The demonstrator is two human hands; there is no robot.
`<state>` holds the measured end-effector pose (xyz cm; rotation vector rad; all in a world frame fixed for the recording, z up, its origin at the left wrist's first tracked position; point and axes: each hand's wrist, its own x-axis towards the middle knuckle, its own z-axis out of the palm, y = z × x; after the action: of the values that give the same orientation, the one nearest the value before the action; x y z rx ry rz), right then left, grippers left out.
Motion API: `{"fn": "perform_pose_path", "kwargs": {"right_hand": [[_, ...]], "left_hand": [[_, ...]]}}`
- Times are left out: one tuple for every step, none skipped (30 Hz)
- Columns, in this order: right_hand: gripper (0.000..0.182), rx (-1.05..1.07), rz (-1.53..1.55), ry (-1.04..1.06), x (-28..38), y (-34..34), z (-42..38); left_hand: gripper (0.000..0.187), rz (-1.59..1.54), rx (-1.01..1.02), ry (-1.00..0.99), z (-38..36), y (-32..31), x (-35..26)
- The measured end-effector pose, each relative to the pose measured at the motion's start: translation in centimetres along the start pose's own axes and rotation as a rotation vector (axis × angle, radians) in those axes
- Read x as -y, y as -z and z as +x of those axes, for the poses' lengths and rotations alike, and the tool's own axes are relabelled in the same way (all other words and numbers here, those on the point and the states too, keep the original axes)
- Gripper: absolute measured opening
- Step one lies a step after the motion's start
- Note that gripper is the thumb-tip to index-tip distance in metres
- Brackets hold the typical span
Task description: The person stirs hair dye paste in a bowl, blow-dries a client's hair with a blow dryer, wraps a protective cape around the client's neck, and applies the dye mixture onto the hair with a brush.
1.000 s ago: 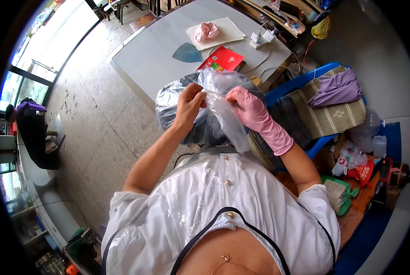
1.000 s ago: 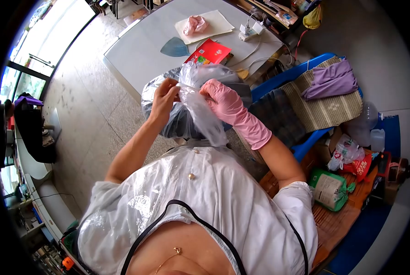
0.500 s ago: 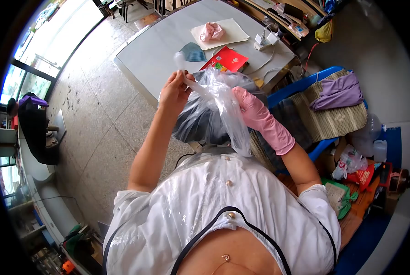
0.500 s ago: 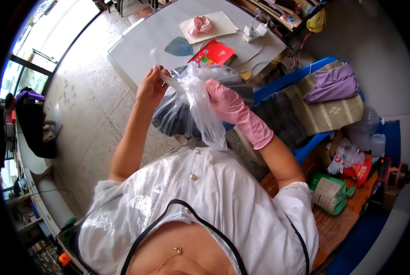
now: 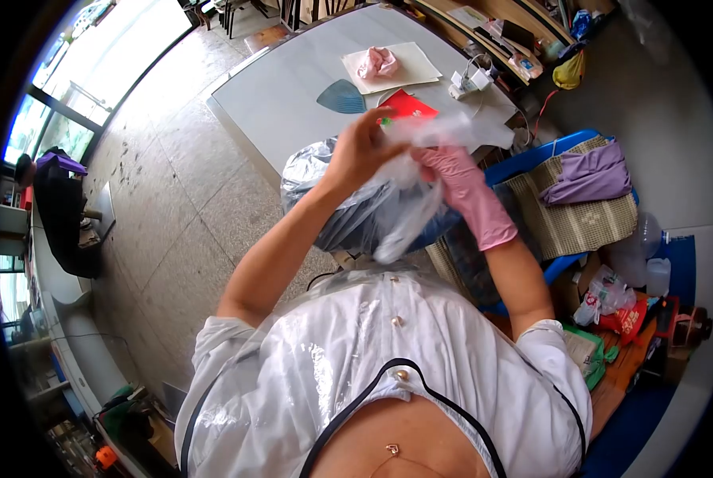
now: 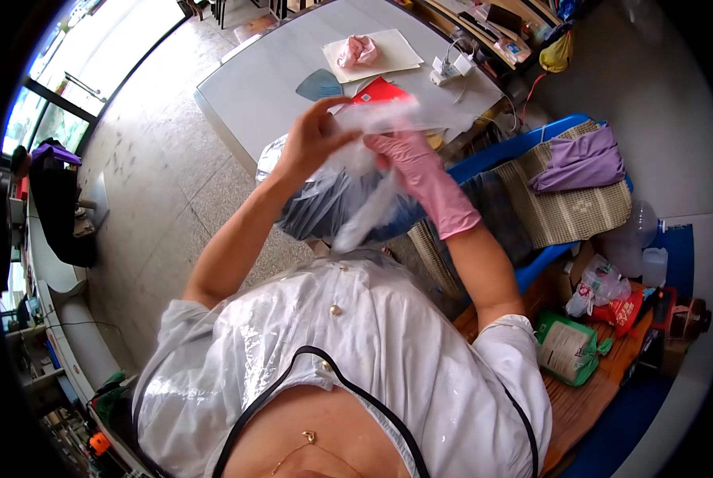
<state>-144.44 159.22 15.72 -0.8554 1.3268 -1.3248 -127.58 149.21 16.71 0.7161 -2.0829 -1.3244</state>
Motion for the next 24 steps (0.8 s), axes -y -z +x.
{"fn": "perform_pose_path", "kwargs": {"right_hand": [[0.016, -0.027, -0.101, 0.053, 1.2, 0.9, 0.1], [0.010, -0.058, -0.199, 0.108, 2.7, 1.9, 0.1], [0.009, -0.123, -0.260, 0.119, 2.9, 4.1, 0.3], [0.009, -0.191, -0.321, 0.129, 2.6, 6.2, 0.4], [0.009, -0.199, -0.321, 0.133, 1.7, 7.4, 0.2], [0.009, -0.251, -0.300, 0.114, 0.7, 8.5, 0.0], [0.008, -0.302, -0.277, 0.092, 0.2, 9.0, -0.2], [0.010, -0.296, -0.286, 0.052, 0.2, 8.5, -0.8], [0.010, -0.302, -0.261, 0.074, -0.2, 8.1, -1.0], [0.011, -0.306, -0.236, 0.093, -0.6, 7.8, -1.1], [0.011, -0.307, -0.233, 0.086, -0.8, 7.7, -1.1], [0.012, -0.252, -0.206, 0.150, -0.9, 7.5, -0.8], [0.013, -0.197, -0.180, 0.216, -0.8, 7.3, -0.5], [0.013, -0.195, -0.181, 0.216, 0.0, 6.4, -0.7], [0.014, -0.177, -0.169, 0.175, 1.6, 5.0, -1.0], [0.015, -0.156, -0.160, 0.136, 2.6, 4.2, -1.1], [0.015, -0.142, -0.173, 0.135, 3.0, 3.8, -0.9], [0.015, -0.132, -0.185, 0.161, 3.3, 3.3, -0.7], [0.014, -0.123, -0.194, 0.185, 3.4, 3.0, -0.4], [0.014, -0.111, -0.199, 0.185, 3.5, 2.8, -0.1], [0.014, -0.136, -0.207, 0.220, 3.4, 2.9, 0.2], [0.013, -0.163, -0.214, 0.256, 3.4, 3.2, 0.5], [0.014, -0.232, -0.200, 0.264, 3.5, 3.9, 1.0], [0.014, -0.237, -0.199, 0.263, 3.9, 5.1, 2.0]], "left_hand": [[0.051, -0.228, -0.142, 0.086, 1.2, 0.7, 1.8], [0.039, -0.457, -0.280, 0.169, 1.8, 1.7, 3.0], [0.029, -0.551, -0.455, 0.051, 1.7, 3.7, 2.7], [0.019, -0.646, -0.626, -0.068, 1.3, 6.1, 2.7], [0.013, -0.653, -0.672, -0.088, 0.4, 8.7, 4.7], [0.011, -0.599, -0.709, 0.003, -1.3, 10.5, 4.4], [0.013, -0.330, -0.670, 0.095, -3.0, 12.5, 5.8], [0.016, -0.273, -0.578, 0.166, -5.0, 13.4, 6.6], [0.018, -0.368, -0.570, 0.140, -6.8, 14.2, 8.3], [0.024, -0.376, -0.723, 0.177, -8.1, 14.3, 8.8], [0.030, -0.202, -0.777, 0.262, -9.1, 16.8, 12.0], [0.030, -0.026, -1.012, 0.148, -8.9, 16.6, 9.0], [0.029, 0.267, -1.075, -0.060, -8.4, 16.0, 5.9], [0.029, 0.560, -1.118, -0.269, -7.9, 14.2, 1.8], [0.029, 0.431, -0.881, -0.421, -7.8, 11.2, -1.1], [0.029, 0.299, -0.646, -0.563, -7.6, 8.5, -3.0], [0.032, 0.683, -0.360, -0.740, -6.6, 7.0, -2.7], [0.035, 0.634, -0.114, -0.830, -5.9, 4.8, -5.1], [0.035, 0.796, -0.039, -0.807, -5.1, 2.5, -5.2], [0.033, 0.879, -0.029, -0.720, -4.1, 0.8, -3.6], [0.031, 1.000, 0.116, -0.567, -3.6, -0.1, -0.9], [0.031, 0.998, 0.112, -0.565, -4.1, -0.4, 0.0], [0.030, 1.033, 0.299, -0.496, -4.8, -0.4, 0.5], [0.029, 1.060, 0.492, -0.424, -5.7, -0.4, 1.1]]}}
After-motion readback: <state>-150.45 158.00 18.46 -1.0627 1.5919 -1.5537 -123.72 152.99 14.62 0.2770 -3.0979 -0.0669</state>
